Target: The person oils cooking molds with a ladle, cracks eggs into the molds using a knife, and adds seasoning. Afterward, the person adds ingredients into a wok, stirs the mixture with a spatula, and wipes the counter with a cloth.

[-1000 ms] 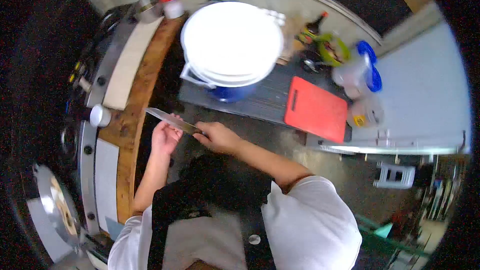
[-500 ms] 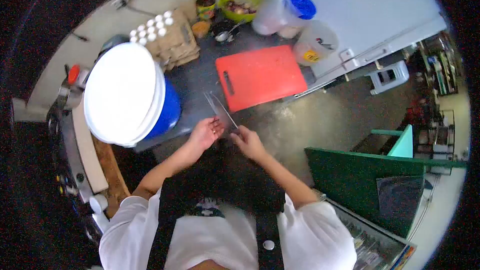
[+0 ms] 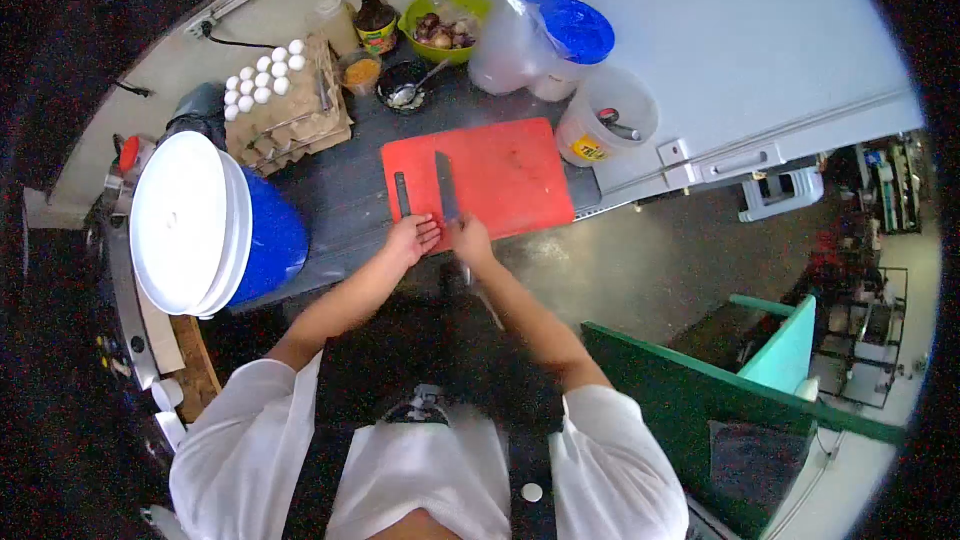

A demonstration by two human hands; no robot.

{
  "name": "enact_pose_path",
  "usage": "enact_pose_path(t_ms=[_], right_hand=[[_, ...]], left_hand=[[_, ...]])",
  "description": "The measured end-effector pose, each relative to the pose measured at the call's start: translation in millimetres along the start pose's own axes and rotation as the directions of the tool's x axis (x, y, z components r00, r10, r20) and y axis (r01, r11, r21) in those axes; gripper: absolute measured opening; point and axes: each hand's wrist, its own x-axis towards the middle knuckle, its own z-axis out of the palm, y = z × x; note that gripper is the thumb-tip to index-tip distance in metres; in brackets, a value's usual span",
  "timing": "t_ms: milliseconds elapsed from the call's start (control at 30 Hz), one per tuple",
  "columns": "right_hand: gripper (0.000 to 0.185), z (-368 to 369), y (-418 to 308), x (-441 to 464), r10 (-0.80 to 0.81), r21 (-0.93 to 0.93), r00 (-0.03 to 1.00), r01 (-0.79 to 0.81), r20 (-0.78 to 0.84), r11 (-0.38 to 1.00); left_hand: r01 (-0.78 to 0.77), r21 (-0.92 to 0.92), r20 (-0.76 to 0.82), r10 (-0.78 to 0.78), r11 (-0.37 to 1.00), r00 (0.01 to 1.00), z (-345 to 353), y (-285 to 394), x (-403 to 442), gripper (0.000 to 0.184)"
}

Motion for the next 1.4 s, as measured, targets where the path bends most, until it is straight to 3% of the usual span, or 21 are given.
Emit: enact_pose_path(t_ms=[167,233,433,500,567,633,733,800,867,967,1033,1133,1233,1333,1400], right_hand=[[0.043,11,18,52,-0.061,0.14,0.998,0.06,0.005,0.988],[0.038,17,17,62,-0.238,0.092,0.969,0.243,-0.063,0.966],[0.051,-10,7,44,-0.161,-0.136,0.984,0.169,0.073,0.976],[0.053,-15,12,38,-0.27,-0.137,0.958,0.282,0.1,0.95],[0.049,-15,4,27,-0.503,-0.131,0.858,0.514,0.105,0.848],[0.04,-12,-5,29,-0.594,0.055,0.734,0.613,0.331,0.788],[0.025,12,-30,20,-0.54,0.202,0.575,0.547,0.615,0.813],[0.023,51,-39,16,-0.56,0.316,0.449,0.509,0.697,0.801],[0.021,71,-74,1,-0.527,0.293,0.329,0.552,0.784,0.781],[0.022,111,-138,-39,-0.551,0.309,0.182,0.667,0.815,0.678],[0.022,147,-176,-74,-0.554,0.342,0.077,0.713,0.829,0.612],[0.02,215,-213,-151,-0.502,0.351,-0.012,0.729,0.865,0.588],[0.017,290,-237,-228,-0.601,0.552,-0.171,0.64,0.78,0.534],[0.016,349,-269,-311,-0.6,0.615,-0.289,0.644,0.746,0.455],[0.015,381,-293,-349,-0.571,0.628,-0.346,0.652,0.745,0.424]], left_hand=[[-0.03,-0.067,-0.086,0.024,0.997,0.996,18,11,-4,0.026],[-0.049,-0.098,-0.135,0.035,0.994,0.99,18,17,-4,0.023],[-0.062,-0.125,-0.136,0.044,0.99,0.99,21,21,4,0.025],[-0.068,-0.127,-0.103,0.055,0.99,0.993,10,18,2,0.026],[-0.098,-0.1,-0.095,0.088,0.99,0.992,0,14,-4,0.027],[-0.15,-0.041,-0.091,0.145,0.988,0.985,-10,15,-19,0.026],[-0.222,0.064,-0.151,0.229,0.973,0.962,-56,8,-45,0.022],[-0.318,0.242,-0.153,0.36,0.917,0.92,-99,8,-79,0.018],[-0.377,0.267,-0.276,0.445,0.887,0.852,-138,-2,-120,0.017],[-0.447,0.325,-0.447,0.552,0.833,0.704,-199,-27,-183,0.016],[-0.553,0.084,-0.526,0.508,0.829,0.682,-243,-49,-228,0.017],[-0.588,0.049,-0.659,0.468,0.807,0.588,-316,-89,-284,0.018],[-0.655,-0.009,-0.716,0.452,0.756,0.531,-381,-120,-337,0.016],[-0.699,-0.048,-0.785,0.406,0.714,0.468,-433,-138,-387,0.015],[-0.808,-0.051,-0.815,0.443,0.587,0.373,-468,-151,-405,0.014]])
